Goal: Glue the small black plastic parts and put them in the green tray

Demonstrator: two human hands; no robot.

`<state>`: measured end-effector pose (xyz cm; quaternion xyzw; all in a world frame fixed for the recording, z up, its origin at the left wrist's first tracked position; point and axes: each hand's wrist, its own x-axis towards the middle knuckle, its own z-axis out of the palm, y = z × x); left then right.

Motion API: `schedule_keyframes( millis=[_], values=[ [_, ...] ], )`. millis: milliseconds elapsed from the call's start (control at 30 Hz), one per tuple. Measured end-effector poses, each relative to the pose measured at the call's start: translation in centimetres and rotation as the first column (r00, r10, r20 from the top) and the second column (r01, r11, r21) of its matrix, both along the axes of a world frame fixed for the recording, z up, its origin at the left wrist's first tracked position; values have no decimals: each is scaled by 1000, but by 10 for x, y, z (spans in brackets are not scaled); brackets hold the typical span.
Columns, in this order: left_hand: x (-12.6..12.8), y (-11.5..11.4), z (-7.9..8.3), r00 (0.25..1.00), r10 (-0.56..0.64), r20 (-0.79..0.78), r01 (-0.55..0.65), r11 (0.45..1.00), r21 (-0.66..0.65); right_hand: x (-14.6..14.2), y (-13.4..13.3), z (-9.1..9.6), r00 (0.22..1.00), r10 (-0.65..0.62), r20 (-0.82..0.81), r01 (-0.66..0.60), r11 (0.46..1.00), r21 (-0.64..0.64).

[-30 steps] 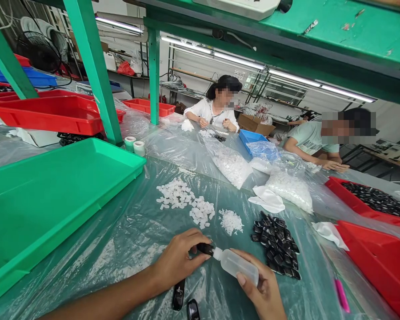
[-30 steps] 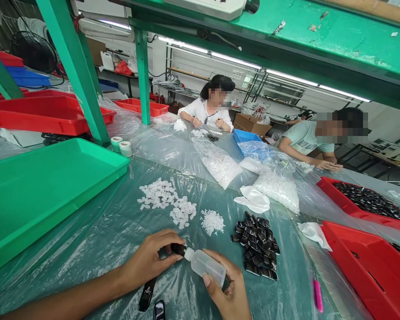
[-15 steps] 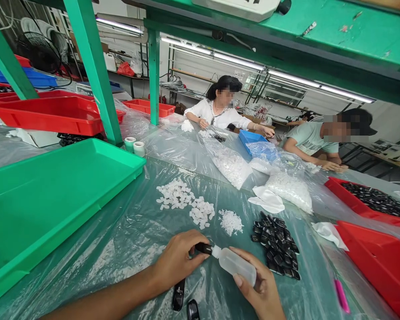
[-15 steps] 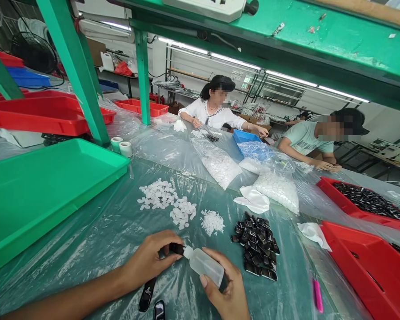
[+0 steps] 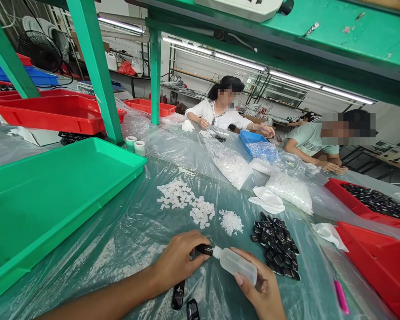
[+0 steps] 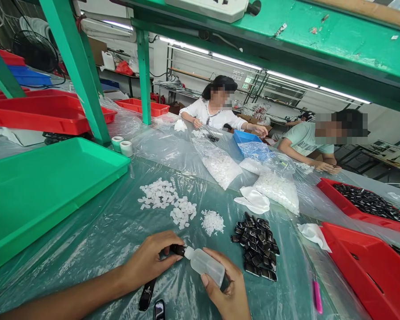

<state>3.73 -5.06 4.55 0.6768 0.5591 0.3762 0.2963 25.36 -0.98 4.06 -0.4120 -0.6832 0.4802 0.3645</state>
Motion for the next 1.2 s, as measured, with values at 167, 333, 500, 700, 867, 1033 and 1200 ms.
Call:
schedule_keyframes(
  millis=[167, 333, 500, 700, 867, 1033, 1200],
  values=[
    [1, -1, 0, 1000, -3, -2, 3, 1000, 1, 0, -1, 1, 1000, -3, -7, 3, 1000, -1],
    [1, -2, 0, 1000, 0, 11, 0, 1000, -7, 1, -1, 2, 1000, 8, 0, -8, 1000, 16],
    [0, -1, -2, 999, 2, 32, -1, 1000, -11, 1, 0, 1, 1000, -6, 14, 6, 1000, 11],
    [0, 0, -1, 999, 32, -14, -32, 999, -6, 6, 3, -2, 997, 58, 60, -61, 997, 52],
    [1, -1, 0, 995, 56, -82, -56, 998, -6, 7, 1, -3, 997, 41, 71, -47, 995, 85],
    [0, -2, 0, 997, 35, -70, -37, 999, -28, 4, 0, 2, 998, -4, 60, -2, 996, 89],
    [-1, -3, 2, 999, -48, -16, 47, 998, -52, 4, 1, 4, 998, -24, 62, 17, 994, 106]
  ],
)
